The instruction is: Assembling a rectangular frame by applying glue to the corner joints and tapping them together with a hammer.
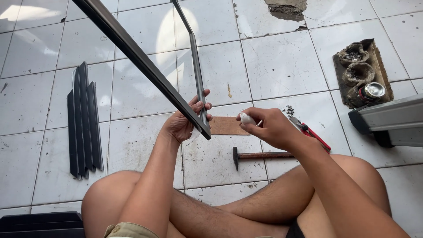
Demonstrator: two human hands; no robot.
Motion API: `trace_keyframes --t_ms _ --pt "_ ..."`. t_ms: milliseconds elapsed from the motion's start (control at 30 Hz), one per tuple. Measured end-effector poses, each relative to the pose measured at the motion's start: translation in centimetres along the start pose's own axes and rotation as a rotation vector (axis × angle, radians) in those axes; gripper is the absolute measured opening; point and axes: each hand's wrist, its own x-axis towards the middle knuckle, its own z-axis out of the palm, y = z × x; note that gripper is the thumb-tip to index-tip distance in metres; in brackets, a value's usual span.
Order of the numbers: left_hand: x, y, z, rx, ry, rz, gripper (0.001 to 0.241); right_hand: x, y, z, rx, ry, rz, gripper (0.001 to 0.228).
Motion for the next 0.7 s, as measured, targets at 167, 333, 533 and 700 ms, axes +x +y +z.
trace_keyframes --t_ms 167,333,533,700 --pt "-0.4 0.1 0.4 -0.022 -0.032 -0.03 0.044 0.7 0.0 1.2 -0.081 -0.149 -0.074 0.021" --pt "-0.7 0.1 0.3 -0.069 -0.055 -0.054 0.044 1.1 -0.3 1.6 -0.124 -0.187 -0.143 0.022" --pt "-0.7 0.4 0.5 -0.073 -0.071 -0.049 0.046 1.7 -0.1 1.9 -0.189 -0.189 -0.16 0.019" --pt "-0.5 0.3 0.1 -0.091 -0.08 -0.028 0.047 1.9 0.3 2.3 -0.215 -0.18 -0.17 0.019"
